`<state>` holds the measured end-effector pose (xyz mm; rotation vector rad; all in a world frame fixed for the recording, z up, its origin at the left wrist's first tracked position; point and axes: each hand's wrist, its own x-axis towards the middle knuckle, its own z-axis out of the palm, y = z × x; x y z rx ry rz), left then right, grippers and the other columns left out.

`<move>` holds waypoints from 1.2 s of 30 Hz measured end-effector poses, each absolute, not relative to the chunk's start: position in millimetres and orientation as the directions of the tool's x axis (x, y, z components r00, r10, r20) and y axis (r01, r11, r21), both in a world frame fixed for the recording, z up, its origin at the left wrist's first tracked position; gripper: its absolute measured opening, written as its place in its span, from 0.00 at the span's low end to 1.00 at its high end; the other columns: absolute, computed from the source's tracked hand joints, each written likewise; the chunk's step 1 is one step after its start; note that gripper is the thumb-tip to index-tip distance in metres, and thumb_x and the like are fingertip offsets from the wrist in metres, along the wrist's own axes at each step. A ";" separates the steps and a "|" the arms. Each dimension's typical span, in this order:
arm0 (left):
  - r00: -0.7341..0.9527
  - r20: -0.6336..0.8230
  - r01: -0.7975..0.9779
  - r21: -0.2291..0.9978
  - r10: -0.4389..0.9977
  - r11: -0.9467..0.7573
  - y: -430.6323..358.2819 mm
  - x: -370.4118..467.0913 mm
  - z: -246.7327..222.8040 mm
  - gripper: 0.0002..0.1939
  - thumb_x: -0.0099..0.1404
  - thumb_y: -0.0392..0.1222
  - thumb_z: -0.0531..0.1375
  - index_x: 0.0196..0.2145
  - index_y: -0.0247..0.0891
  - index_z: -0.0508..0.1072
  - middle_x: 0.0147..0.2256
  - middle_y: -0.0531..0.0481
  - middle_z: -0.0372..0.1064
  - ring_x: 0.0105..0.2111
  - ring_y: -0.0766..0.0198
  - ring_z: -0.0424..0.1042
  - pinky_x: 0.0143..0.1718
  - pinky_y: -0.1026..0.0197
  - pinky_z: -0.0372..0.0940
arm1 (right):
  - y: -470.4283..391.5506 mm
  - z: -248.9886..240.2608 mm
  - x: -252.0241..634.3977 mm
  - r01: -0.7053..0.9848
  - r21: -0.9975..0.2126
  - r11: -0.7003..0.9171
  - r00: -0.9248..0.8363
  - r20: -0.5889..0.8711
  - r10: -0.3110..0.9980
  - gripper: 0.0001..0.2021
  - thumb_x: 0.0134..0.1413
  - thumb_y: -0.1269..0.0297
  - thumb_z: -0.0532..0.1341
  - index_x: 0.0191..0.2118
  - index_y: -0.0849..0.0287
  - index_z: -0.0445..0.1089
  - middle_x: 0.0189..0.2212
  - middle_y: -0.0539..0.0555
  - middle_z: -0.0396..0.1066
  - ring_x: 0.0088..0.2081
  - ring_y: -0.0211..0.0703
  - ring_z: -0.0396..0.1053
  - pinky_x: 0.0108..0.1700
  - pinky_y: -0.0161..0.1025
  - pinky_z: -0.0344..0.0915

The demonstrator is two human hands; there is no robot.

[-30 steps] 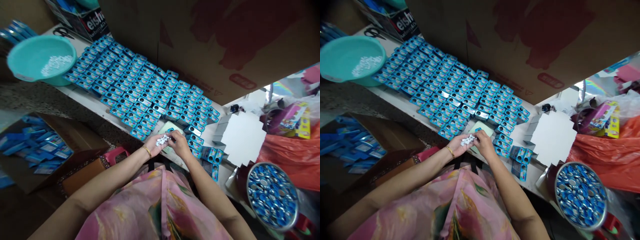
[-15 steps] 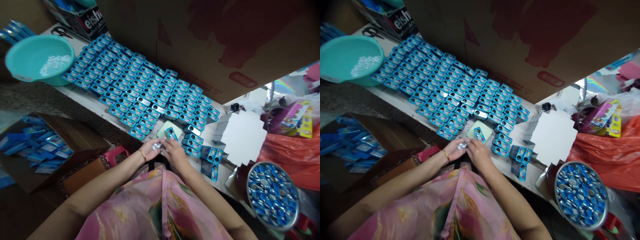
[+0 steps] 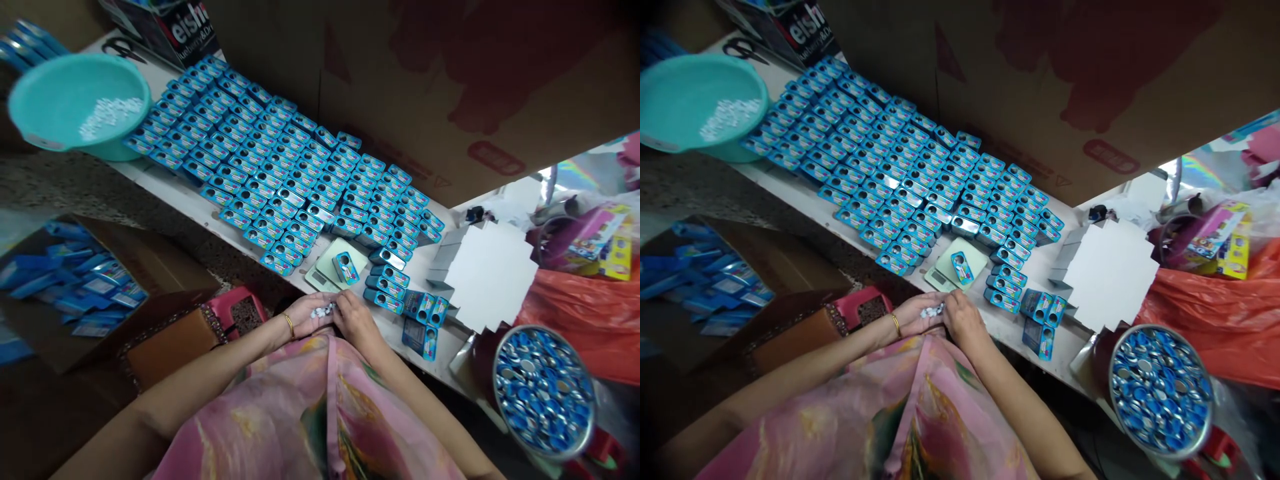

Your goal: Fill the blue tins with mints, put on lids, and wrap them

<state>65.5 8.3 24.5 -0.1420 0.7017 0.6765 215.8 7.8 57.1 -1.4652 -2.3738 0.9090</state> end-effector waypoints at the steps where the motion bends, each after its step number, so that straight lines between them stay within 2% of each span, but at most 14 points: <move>1: 0.554 -0.643 -0.619 0.108 0.530 0.778 8.9 65.9 24.3 0.12 0.53 0.25 0.56 0.37 0.27 0.71 0.31 0.42 0.71 0.31 0.64 0.71 0.36 0.62 0.65 | 9.0 55.0 216.5 0.714 -0.629 0.309 -0.482 -0.120 0.868 0.09 0.53 0.71 0.50 0.39 0.59 0.63 0.35 0.55 0.63 0.38 0.41 0.63 0.39 0.37 0.63; 7: 0.457 -0.652 -0.634 0.238 0.605 0.736 31.6 71.2 31.9 0.11 0.53 0.27 0.58 0.36 0.27 0.72 0.35 0.38 0.71 0.36 0.63 0.71 0.41 0.62 0.65 | 37.1 52.4 221.1 0.599 -0.784 0.163 -0.316 -0.044 0.948 0.08 0.48 0.71 0.54 0.37 0.59 0.65 0.30 0.52 0.64 0.30 0.36 0.63 0.34 0.33 0.62; 12: 0.300 -0.698 -0.640 0.357 0.650 0.680 60.1 77.2 42.6 0.09 0.51 0.25 0.59 0.33 0.26 0.73 0.35 0.38 0.71 0.36 0.61 0.71 0.42 0.60 0.65 | 67.4 53.3 223.2 0.601 -0.792 0.109 -0.171 0.006 0.985 0.09 0.48 0.68 0.55 0.38 0.60 0.67 0.30 0.52 0.65 0.29 0.36 0.63 0.33 0.34 0.62; 18: 0.218 -0.722 -0.571 0.452 0.657 0.686 75.0 81.5 53.3 0.08 0.52 0.26 0.58 0.32 0.26 0.72 0.34 0.36 0.72 0.33 0.61 0.72 0.39 0.59 0.67 | 77.9 46.5 226.6 0.610 -0.790 0.054 -0.115 -0.021 0.993 0.10 0.51 0.67 0.53 0.39 0.59 0.69 0.34 0.54 0.68 0.35 0.40 0.66 0.37 0.38 0.63; 25: 0.191 -0.739 -0.564 0.456 0.646 0.689 80.5 73.7 56.7 0.07 0.53 0.26 0.58 0.32 0.25 0.71 0.31 0.37 0.72 0.33 0.60 0.72 0.38 0.60 0.68 | 69.4 51.8 234.7 0.611 -0.785 0.105 -0.127 0.034 0.991 0.12 0.52 0.70 0.51 0.38 0.59 0.70 0.35 0.55 0.69 0.38 0.40 0.66 0.41 0.38 0.62; 29: 0.142 -0.745 -0.664 0.417 0.652 0.621 70.5 48.9 47.6 0.07 0.53 0.25 0.57 0.32 0.25 0.71 0.31 0.39 0.72 0.36 0.60 0.72 0.40 0.61 0.67 | 64.7 48.3 239.1 0.642 -0.742 0.192 -0.264 0.021 0.964 0.13 0.50 0.75 0.51 0.37 0.59 0.70 0.35 0.54 0.69 0.39 0.40 0.65 0.43 0.39 0.61; 32: 0.106 -0.783 -0.695 0.382 0.613 0.609 56.4 28.1 39.6 0.08 0.53 0.24 0.56 0.33 0.25 0.71 0.32 0.39 0.71 0.37 0.59 0.71 0.40 0.62 0.68 | 67.6 47.3 236.9 0.658 -0.708 0.256 -0.347 0.016 0.938 0.14 0.51 0.74 0.50 0.39 0.57 0.70 0.38 0.54 0.69 0.42 0.41 0.64 0.46 0.41 0.60; 36: 0.107 -0.814 -0.718 0.334 0.570 0.611 37.3 12.2 35.1 0.10 0.53 0.23 0.55 0.33 0.25 0.71 0.34 0.37 0.71 0.37 0.59 0.71 0.40 0.63 0.68 | 70.8 51.3 234.8 0.678 -0.683 0.272 -0.317 0.062 0.946 0.14 0.54 0.72 0.49 0.43 0.57 0.68 0.41 0.55 0.68 0.44 0.41 0.63 0.47 0.41 0.59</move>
